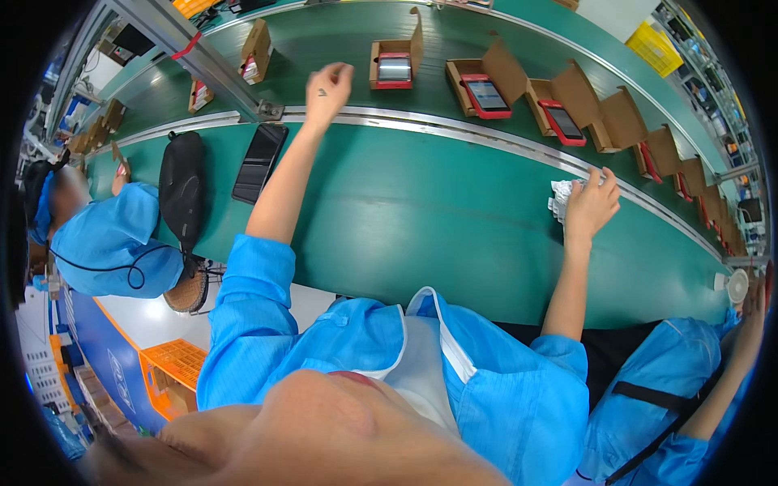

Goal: Packaging handheld electronic devices into cardboard boxes on an assembly line.

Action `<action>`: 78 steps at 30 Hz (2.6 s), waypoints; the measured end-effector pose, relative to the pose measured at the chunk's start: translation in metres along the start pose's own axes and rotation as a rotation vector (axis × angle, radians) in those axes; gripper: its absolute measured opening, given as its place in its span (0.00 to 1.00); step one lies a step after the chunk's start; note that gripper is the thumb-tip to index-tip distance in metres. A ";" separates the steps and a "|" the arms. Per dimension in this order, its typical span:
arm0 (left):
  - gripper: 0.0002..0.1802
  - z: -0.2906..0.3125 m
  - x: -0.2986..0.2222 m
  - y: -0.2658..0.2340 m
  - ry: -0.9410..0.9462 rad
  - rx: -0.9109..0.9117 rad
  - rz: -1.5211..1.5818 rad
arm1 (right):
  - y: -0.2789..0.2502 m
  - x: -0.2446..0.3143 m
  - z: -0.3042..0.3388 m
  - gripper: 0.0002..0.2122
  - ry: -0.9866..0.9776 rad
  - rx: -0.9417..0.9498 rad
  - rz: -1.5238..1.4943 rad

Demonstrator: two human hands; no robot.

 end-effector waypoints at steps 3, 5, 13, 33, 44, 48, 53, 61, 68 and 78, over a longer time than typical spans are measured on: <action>0.20 -0.026 0.037 -0.038 0.006 -0.315 -0.185 | -0.017 0.021 -0.002 0.13 -0.108 -0.135 -0.190; 0.23 -0.054 0.103 -0.057 -0.214 -0.260 -0.328 | -0.029 0.050 -0.006 0.12 -0.229 -0.153 -0.322; 0.32 -0.098 0.156 -0.074 -0.270 -0.097 -0.342 | -0.051 0.157 0.015 0.09 -0.623 -0.018 -0.692; 0.19 0.011 0.027 -0.082 0.004 -0.047 0.324 | 0.015 0.438 -0.031 0.22 -0.475 0.543 -0.981; 0.23 0.008 0.106 -0.041 -0.323 0.039 0.713 | -0.046 0.476 -0.027 0.15 -0.696 0.150 -0.919; 0.23 0.013 0.103 -0.039 -0.181 0.072 1.287 | -0.088 0.489 0.015 0.26 -0.934 -0.176 -0.787; 0.27 0.021 0.109 -0.048 -0.297 0.213 1.240 | -0.089 0.484 0.004 0.22 -0.944 -0.095 -0.884; 0.33 0.031 0.113 -0.068 -0.285 0.210 1.616 | 0.014 0.464 -0.072 0.12 -0.307 0.318 -1.252; 0.29 0.026 0.095 -0.086 -0.170 0.166 1.713 | 0.058 0.458 -0.031 0.17 -0.399 0.682 -1.364; 0.24 0.028 0.046 -0.057 -0.290 0.237 1.476 | -0.047 0.382 -0.007 0.07 -0.637 0.082 -1.357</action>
Point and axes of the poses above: each hand's wrist, its own z-axis away from the middle knuckle, its own y-axis out of the palm, x = y × z, the point moved 7 cm from there along -z, towards the middle knuckle, and after that the axes turned 8 degrees about x, right-handed, at the moved point
